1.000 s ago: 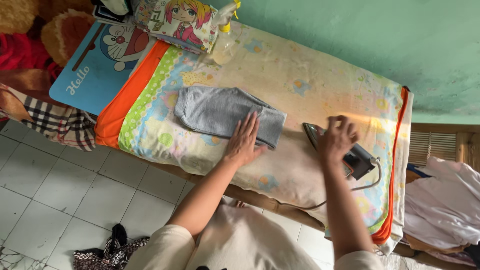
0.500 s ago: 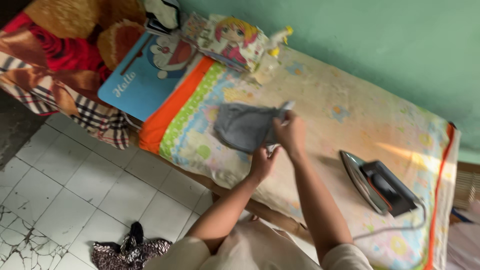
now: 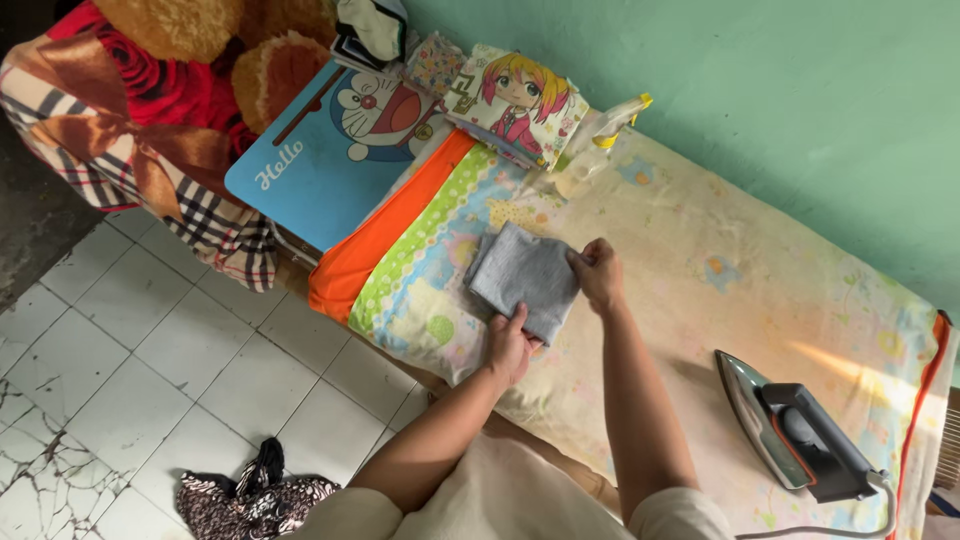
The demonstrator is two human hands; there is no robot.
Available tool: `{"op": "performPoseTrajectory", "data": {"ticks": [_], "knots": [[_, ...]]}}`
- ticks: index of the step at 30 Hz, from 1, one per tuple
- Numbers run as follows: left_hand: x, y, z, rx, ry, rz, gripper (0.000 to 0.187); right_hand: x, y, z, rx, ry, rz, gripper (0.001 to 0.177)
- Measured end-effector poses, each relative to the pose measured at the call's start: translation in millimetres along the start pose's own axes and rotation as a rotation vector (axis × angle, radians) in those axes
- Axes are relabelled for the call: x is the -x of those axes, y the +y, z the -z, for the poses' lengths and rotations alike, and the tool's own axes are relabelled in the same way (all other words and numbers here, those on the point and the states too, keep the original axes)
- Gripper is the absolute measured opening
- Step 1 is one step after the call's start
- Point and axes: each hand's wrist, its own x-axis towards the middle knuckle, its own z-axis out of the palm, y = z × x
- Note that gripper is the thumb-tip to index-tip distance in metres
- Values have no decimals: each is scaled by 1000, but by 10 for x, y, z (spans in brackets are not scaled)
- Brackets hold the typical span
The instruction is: The person irons a light blue t-shirt and a patterned cloth on an ironing board, then folds them. They then iron and fold a pair of grey sweatpants. The person uses a spray bottle to moisten the fabric during ironing.
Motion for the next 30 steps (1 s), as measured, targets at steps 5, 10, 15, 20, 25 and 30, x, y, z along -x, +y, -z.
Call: {"op": "performPoseTrajectory", "data": {"ticks": [5,10,15,20,25,30], "knots": [[6,-370,-166,-196,53,175,26,393,368,664,-41,335,-72,35],[232,-924,-736,-378,-25,364,33,1005,461,1624,333,529,-55,31],[34,-422,-855,-1071,109,-321,36,1425,116,1458,517,453,222,46],[-158,-278,-844,-1128,136,-441,28,1634,-41,1154,877,26,91,104],[-106,-213,-776,-1178,133,-464,25,1644,173,2193,1037,371,133,87],[-107,-97,-722,-1155,-31,-439,22,1761,232,2978,1050,255,-320,63]]}}
